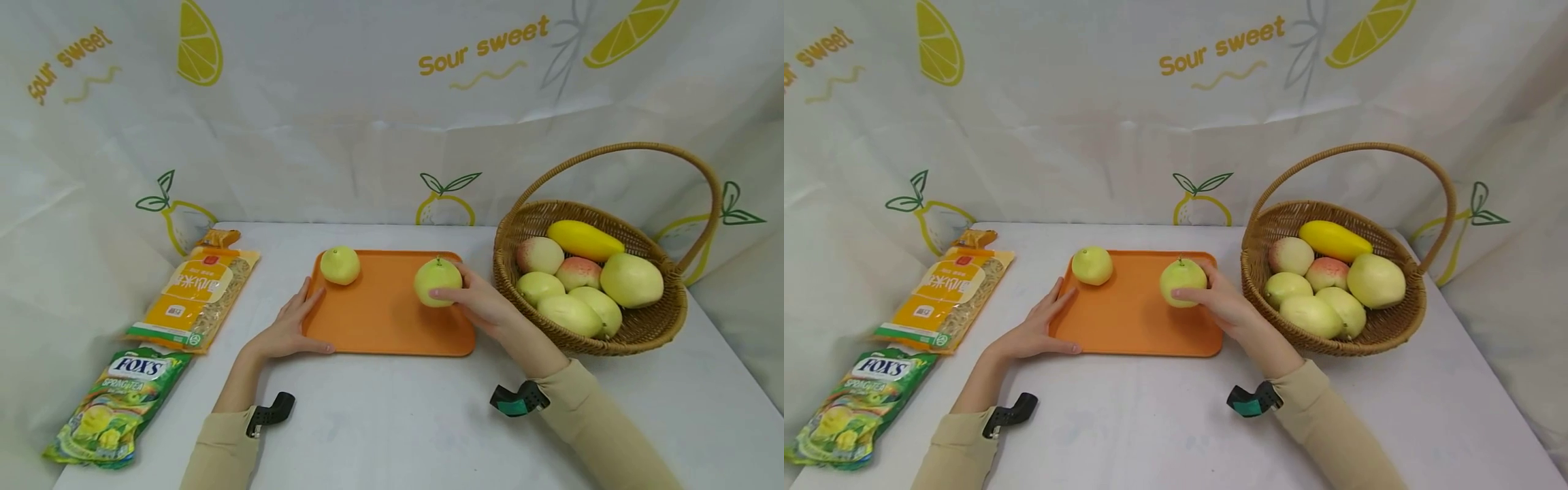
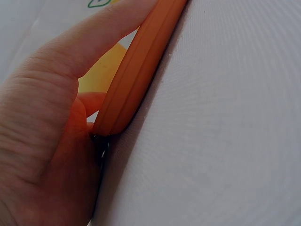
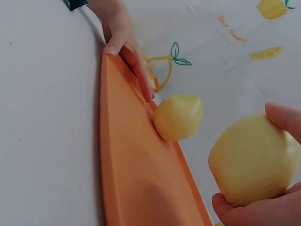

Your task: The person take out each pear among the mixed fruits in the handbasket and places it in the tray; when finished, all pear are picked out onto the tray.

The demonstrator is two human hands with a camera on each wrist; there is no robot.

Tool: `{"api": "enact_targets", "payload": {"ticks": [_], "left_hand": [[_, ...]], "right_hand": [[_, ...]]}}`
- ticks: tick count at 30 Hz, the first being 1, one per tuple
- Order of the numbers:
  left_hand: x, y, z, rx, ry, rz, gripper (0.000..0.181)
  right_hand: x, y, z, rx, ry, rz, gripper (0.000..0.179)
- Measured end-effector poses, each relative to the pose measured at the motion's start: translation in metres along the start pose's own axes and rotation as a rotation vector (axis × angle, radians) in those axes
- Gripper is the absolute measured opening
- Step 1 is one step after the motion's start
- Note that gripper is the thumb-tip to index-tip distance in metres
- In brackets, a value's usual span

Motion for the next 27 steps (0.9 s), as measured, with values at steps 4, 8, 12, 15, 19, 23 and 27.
{"api": "enact_targets", "payload": {"ticks": [4,8,12,15,19,23,27], "left_hand": [[0.000,0.000,0.000,0.002,-0.001,0.001,0.117],[0.000,0.001,0.000,0.000,0.001,0.006,0.117],[0.000,0.001,0.000,-0.005,0.003,0.007,0.117],[0.000,-0.001,0.000,-0.007,0.004,0.007,0.117],[0.000,-0.002,0.001,-0.014,0.010,0.008,0.117],[-0.001,-0.002,0.000,-0.017,0.012,0.004,0.117],[-0.001,-0.002,0.000,-0.014,0.011,0.009,0.117]], "right_hand": [[0.008,-0.009,0.006,0.012,-0.055,0.013,0.075],[0.013,-0.016,0.013,0.023,-0.100,0.028,0.076],[0.018,-0.021,0.020,0.035,-0.124,0.051,0.078],[0.020,-0.023,0.025,0.039,-0.138,0.056,0.079],[0.024,-0.024,0.031,0.050,-0.148,0.085,0.080],[0.029,-0.024,0.036,0.064,-0.170,0.099,0.081],[0.034,-0.024,0.042,0.064,-0.197,0.088,0.081]]}}
Point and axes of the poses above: each hand's wrist, its own z-axis towards the middle knuckle, its own x-axis out of the palm, y = z × x, the point moved 1 cm from there along z, towards the middle knuckle, and after that the axes turned 8 degrees about -y, right-handed, at the moved point
